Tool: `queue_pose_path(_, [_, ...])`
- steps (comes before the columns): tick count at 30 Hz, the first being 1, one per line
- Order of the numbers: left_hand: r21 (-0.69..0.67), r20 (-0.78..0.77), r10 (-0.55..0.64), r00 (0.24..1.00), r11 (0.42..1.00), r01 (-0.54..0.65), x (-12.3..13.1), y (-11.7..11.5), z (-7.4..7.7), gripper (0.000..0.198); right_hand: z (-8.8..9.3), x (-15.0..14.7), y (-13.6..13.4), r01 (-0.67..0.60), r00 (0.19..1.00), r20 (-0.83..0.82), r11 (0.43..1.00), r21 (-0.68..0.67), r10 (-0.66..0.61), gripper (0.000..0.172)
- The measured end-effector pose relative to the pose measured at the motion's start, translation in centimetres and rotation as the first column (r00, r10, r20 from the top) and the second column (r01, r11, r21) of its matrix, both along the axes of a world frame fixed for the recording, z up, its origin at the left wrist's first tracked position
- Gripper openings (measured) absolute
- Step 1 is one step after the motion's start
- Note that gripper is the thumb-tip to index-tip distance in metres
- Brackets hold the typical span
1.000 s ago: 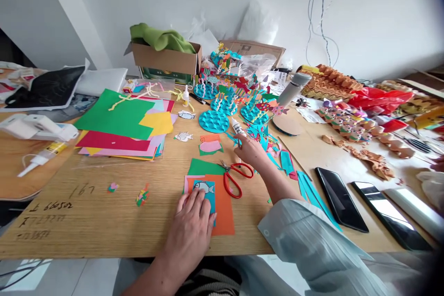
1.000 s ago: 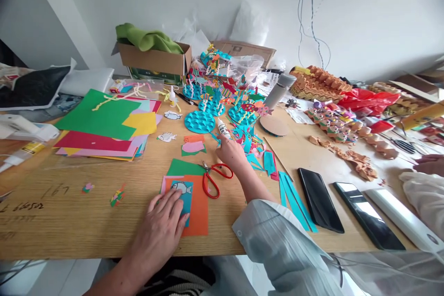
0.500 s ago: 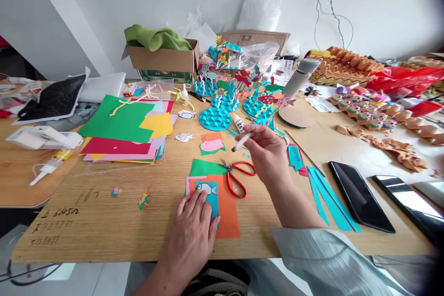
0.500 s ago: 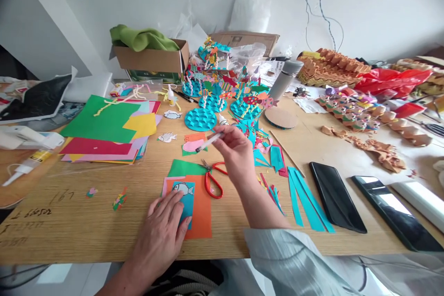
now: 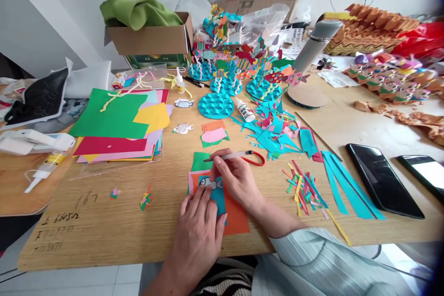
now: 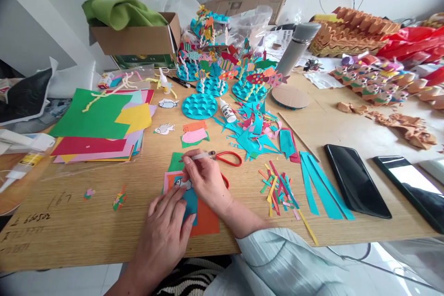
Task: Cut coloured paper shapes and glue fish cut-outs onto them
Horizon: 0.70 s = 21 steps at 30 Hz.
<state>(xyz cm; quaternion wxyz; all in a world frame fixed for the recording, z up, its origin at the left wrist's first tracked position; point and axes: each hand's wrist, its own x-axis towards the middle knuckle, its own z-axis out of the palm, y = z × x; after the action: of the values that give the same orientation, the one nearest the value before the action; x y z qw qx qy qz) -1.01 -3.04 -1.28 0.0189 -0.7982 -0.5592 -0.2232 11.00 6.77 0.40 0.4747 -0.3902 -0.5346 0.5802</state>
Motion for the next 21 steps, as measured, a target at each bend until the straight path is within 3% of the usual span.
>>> queue_pose_path(6, [-0.044, 0.002, -0.004, 1.0, 0.999, 0.004, -0.1, -0.09, 0.1, 0.02, 0.23, 0.18, -0.18, -0.04, 0.993, 0.114, 0.998, 0.046, 0.035, 0.03])
queue_pose_path(13, [-0.067, 0.014, -0.002, 1.0, 0.998, 0.003, -0.18, 0.0, 0.47, 0.019, -0.38, 0.08, 0.01, -0.076, 0.917, 0.399, 0.978, 0.195, -0.008, 0.024])
queue_pose_path(21, [-0.056, -0.013, -0.009, 1.0, 0.998, 0.009, -0.13, -0.08, 0.51, 0.019, -0.46, -0.15, 0.32, -0.133, 0.871, 0.492, 0.955, 0.265, -0.016, 0.023])
